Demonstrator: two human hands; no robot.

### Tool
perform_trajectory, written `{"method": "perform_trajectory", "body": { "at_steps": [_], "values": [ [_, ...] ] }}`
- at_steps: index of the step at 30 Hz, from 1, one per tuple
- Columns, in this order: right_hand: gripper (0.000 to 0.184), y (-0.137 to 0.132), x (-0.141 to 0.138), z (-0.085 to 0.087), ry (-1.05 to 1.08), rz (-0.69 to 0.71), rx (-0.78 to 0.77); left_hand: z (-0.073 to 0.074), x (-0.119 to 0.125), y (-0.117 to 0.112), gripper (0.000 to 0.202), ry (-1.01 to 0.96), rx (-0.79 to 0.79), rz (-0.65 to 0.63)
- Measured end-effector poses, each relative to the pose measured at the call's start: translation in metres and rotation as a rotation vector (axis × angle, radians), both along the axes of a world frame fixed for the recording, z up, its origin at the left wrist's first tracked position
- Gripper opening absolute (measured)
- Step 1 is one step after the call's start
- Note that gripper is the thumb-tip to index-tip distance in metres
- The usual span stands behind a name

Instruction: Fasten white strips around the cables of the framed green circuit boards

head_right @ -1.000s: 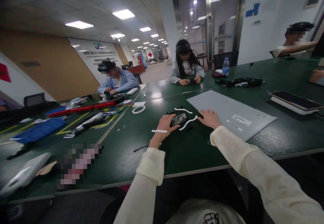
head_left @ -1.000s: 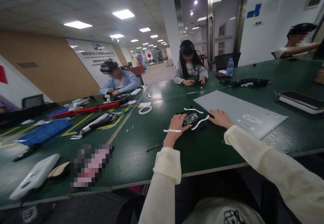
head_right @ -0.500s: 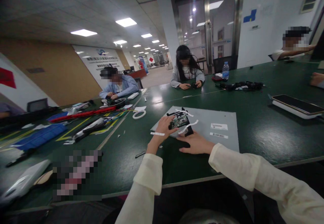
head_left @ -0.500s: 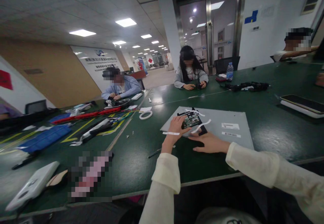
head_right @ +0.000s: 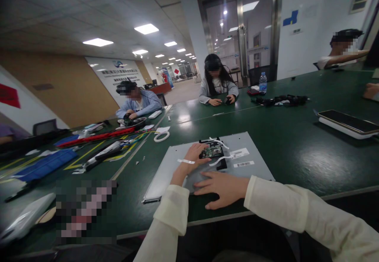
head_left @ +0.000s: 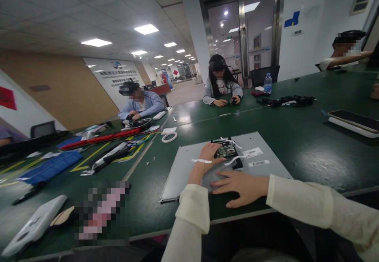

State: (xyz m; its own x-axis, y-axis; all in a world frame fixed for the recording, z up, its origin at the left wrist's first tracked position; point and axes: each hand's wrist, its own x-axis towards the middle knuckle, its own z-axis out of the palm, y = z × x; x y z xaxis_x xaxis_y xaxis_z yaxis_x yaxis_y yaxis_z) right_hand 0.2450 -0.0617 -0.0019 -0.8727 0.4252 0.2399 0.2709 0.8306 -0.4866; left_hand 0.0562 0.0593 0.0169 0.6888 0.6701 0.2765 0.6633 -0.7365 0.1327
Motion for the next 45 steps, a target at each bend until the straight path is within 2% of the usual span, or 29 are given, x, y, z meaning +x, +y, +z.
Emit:
{"method": "perform_trajectory", "body": {
  "at_steps": [6,18,28,37,45],
  "values": [
    [0.064,0.001,0.003,0.003,0.023,0.022,0.002,-0.005,-0.013,-0.004,0.054,-0.026,-0.021,0.032],
    [0.066,-0.002,-0.002,0.004,0.019,0.043,0.086,-0.014,-0.017,-0.007,0.055,-0.065,-0.096,0.056],
    [0.065,0.002,0.000,0.005,0.006,0.055,0.079,-0.016,-0.023,-0.016,0.052,-0.141,-0.131,0.075],
    [0.061,0.002,0.002,0.014,0.026,0.067,0.052,-0.019,-0.026,-0.014,0.049,-0.172,-0.115,0.063],
    [0.060,0.003,-0.001,0.008,0.025,0.056,0.061,-0.016,-0.028,-0.020,0.048,-0.163,-0.137,0.072]
  ]
}}
